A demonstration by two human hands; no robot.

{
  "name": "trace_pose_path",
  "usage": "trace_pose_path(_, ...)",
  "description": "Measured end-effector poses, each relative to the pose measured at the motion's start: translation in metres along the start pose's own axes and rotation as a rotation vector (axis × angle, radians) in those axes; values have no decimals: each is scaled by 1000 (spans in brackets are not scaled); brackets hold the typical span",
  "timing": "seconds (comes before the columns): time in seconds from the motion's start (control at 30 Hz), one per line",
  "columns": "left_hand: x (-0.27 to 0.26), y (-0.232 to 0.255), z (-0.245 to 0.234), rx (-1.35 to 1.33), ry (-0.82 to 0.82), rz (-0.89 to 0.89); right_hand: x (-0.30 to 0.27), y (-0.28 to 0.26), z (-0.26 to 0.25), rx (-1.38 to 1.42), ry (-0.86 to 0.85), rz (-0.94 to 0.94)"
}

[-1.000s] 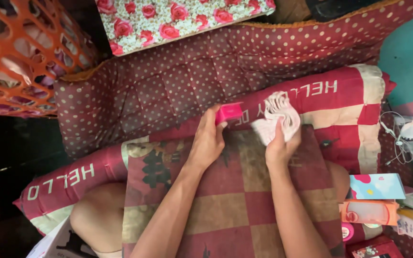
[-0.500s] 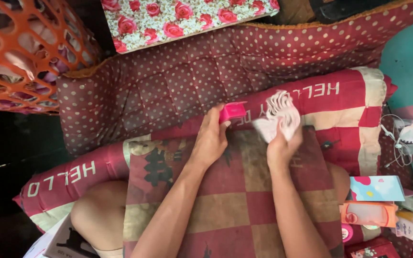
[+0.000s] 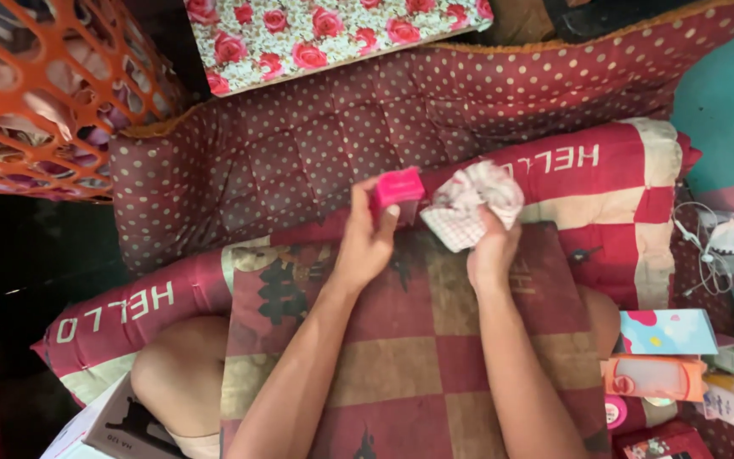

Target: Wiping and cleaning cosmetic bottles and containers with a cloth.

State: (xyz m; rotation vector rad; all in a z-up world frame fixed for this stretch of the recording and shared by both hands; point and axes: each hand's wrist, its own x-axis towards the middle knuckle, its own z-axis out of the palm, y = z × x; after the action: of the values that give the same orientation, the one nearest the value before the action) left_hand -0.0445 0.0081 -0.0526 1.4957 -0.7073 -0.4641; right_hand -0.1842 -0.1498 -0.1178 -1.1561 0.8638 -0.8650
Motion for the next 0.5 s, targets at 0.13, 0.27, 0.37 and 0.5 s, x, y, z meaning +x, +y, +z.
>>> trace_pose_path(0.13, 1, -17, 2, -335, 75, -76, -23, -25, 10, 154, 105, -240)
trace_pose_path(0.27, 6, -24, -3, -377, 140, -60, -52, -38, 32, 54, -47, -495)
trace_pose_path(0.37, 9, -1, -13, -632, 142, -136, -56, -28, 36, -126, -158, -648)
trace_pose_path(0.5, 12, -17, -14, -974, 92, -431, -38, -24, 34, -102, -123, -321)
